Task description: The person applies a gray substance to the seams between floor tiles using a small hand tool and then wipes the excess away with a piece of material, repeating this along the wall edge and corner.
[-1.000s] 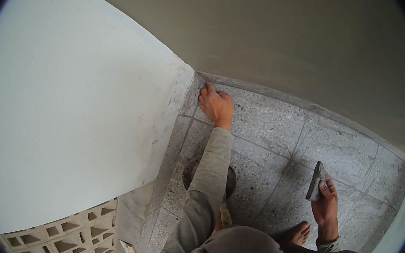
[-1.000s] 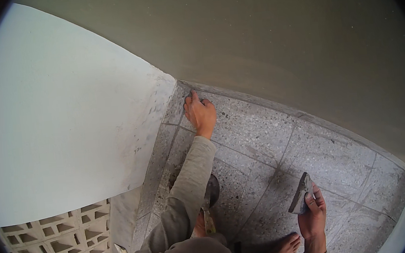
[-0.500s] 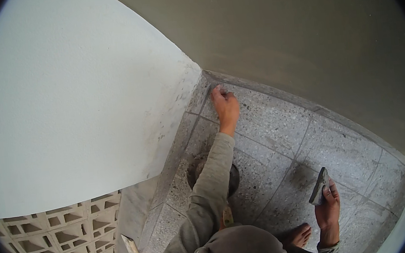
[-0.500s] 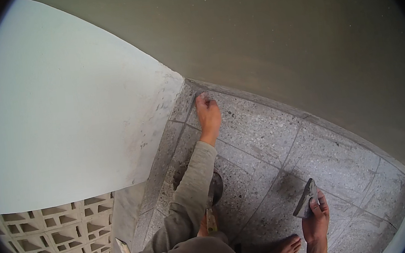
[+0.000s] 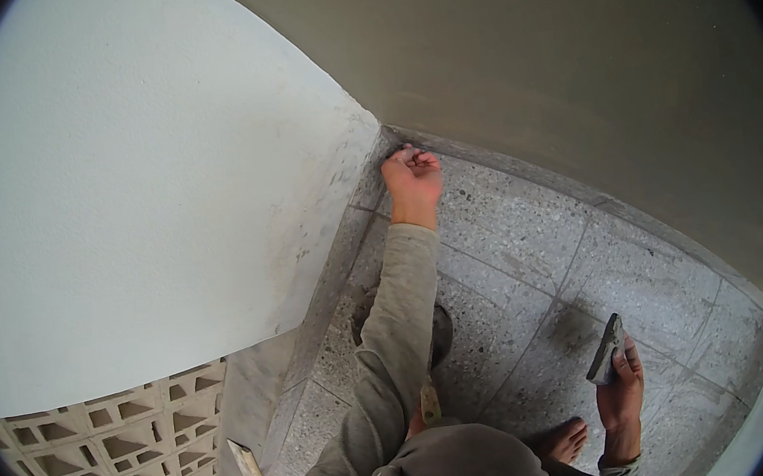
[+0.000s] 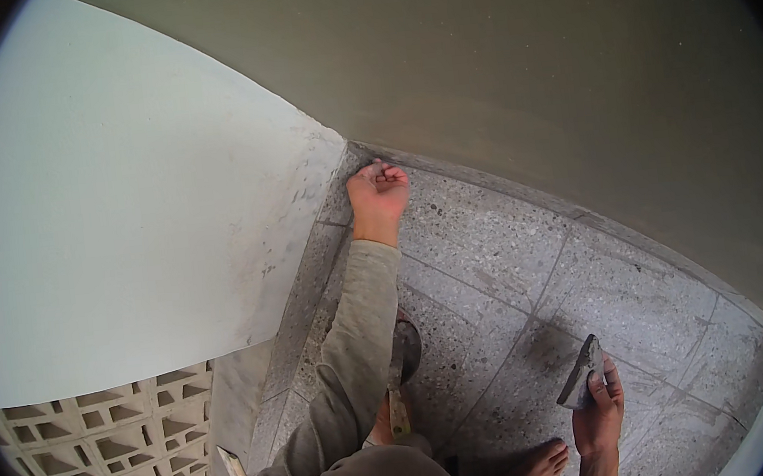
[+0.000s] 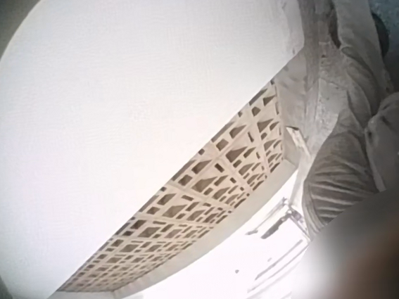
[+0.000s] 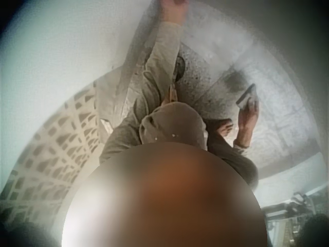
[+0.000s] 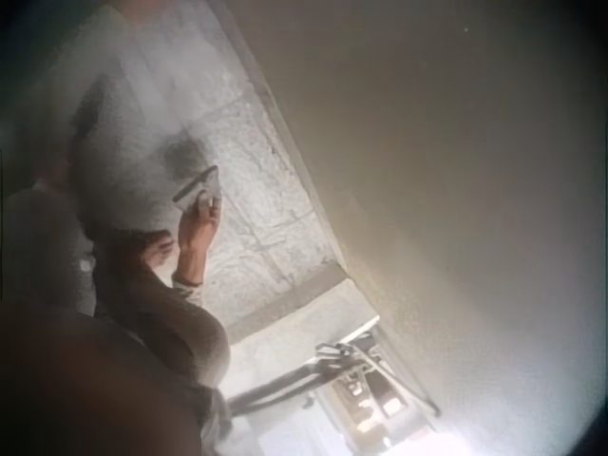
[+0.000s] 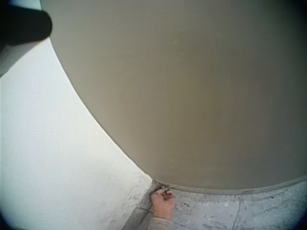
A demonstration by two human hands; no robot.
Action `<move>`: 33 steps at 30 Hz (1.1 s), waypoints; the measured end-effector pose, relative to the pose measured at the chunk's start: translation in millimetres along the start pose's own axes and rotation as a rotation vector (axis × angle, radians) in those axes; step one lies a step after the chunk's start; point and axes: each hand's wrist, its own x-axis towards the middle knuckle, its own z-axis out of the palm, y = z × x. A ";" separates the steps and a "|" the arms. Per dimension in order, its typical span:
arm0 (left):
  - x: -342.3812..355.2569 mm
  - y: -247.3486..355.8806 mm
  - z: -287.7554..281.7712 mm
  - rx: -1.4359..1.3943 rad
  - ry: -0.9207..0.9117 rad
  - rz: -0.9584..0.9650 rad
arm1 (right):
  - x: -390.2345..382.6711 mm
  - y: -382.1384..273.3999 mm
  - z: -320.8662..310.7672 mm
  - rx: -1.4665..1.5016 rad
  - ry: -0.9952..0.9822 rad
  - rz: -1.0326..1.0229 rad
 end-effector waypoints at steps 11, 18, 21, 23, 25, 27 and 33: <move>-14.5 4.3 2.6 0.031 -0.093 0.065 | -3.6 -2.7 1.4 -0.015 0.009 -0.014; -38.2 -1.8 13.0 0.107 -0.137 0.222 | -3.7 -0.4 2.6 -0.008 0.032 -0.020; -46.1 -7.2 15.9 0.203 -0.136 0.284 | -4.2 -1.8 3.1 -0.009 0.026 -0.021; -46.2 -7.1 14.2 0.246 -0.148 0.296 | -4.5 -2.0 3.7 -0.007 0.015 -0.015; -47.0 -8.7 12.2 0.289 -0.158 0.305 | -4.7 -1.3 3.2 -0.007 0.008 -0.017; -49.1 -11.9 9.7 0.376 -0.158 0.347 | -4.4 0.0 3.8 -0.011 0.012 -0.017; -49.5 -21.5 -6.5 0.301 -0.115 0.341 | -2.4 7.4 2.3 0.006 0.015 -0.008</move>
